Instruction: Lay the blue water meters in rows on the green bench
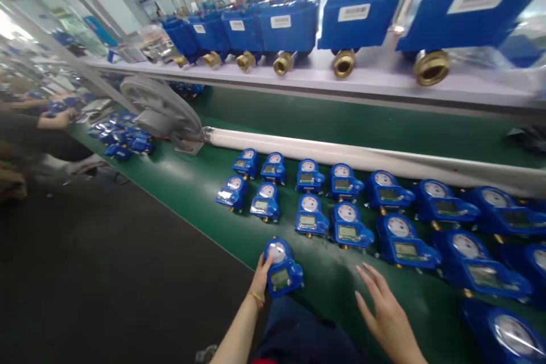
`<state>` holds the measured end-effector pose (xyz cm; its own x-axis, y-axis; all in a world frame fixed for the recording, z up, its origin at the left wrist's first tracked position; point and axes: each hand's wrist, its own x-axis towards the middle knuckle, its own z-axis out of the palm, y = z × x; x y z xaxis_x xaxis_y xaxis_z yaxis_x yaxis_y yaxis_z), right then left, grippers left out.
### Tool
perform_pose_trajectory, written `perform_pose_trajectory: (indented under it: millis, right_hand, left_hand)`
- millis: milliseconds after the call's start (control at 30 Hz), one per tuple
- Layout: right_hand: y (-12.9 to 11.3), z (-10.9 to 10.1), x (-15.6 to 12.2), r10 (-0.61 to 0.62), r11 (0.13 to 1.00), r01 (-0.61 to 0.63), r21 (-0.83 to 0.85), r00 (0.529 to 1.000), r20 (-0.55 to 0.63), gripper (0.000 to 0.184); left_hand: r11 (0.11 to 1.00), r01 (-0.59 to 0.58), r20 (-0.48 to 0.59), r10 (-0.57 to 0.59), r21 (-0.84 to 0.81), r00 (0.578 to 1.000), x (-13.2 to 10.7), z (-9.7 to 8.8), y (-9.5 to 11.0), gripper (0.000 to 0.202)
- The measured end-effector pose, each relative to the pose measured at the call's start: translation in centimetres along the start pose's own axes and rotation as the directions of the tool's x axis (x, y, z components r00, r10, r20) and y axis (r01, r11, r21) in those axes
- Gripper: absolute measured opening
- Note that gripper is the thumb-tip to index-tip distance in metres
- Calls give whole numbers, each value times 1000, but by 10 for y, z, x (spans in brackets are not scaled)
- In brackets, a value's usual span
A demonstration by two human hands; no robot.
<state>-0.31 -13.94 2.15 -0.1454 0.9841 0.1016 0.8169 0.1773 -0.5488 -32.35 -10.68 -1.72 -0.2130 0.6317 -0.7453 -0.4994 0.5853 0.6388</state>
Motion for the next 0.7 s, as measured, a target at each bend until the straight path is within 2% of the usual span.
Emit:
perform_pose_trajectory:
  millis: [133, 233, 333, 433, 567, 700]
  right_hand:
    - [-38, 18, 33, 33, 999, -34, 22, 999, 35, 44]
    - [-62, 27, 53, 137, 990, -137, 20, 991, 14, 42]
    - [-85, 36, 64, 231, 973, -230, 34, 972, -27, 43]
    - [-105, 43, 66, 284, 958, -283, 40, 957, -57, 44]
    - [-119, 50, 60, 354, 935, -351, 46, 933, -71, 44]
    - [-119, 53, 58, 401, 916, -397, 57, 912, -84, 44]
  left_hand:
    - [997, 43, 85, -49, 67, 995, 19, -29, 40, 70]
    - [984, 76, 185, -106, 164, 977, 38, -50, 67, 72]
    - [962, 44, 257, -116, 269, 959, 57, -64, 84, 68]
    - [953, 29, 309, -127, 301, 943, 67, -69, 91, 63]
    - [957, 39, 342, -141, 289, 929, 69, -66, 98, 60]
    - [954, 98, 295, -184, 285, 938, 70, -64, 101, 59]
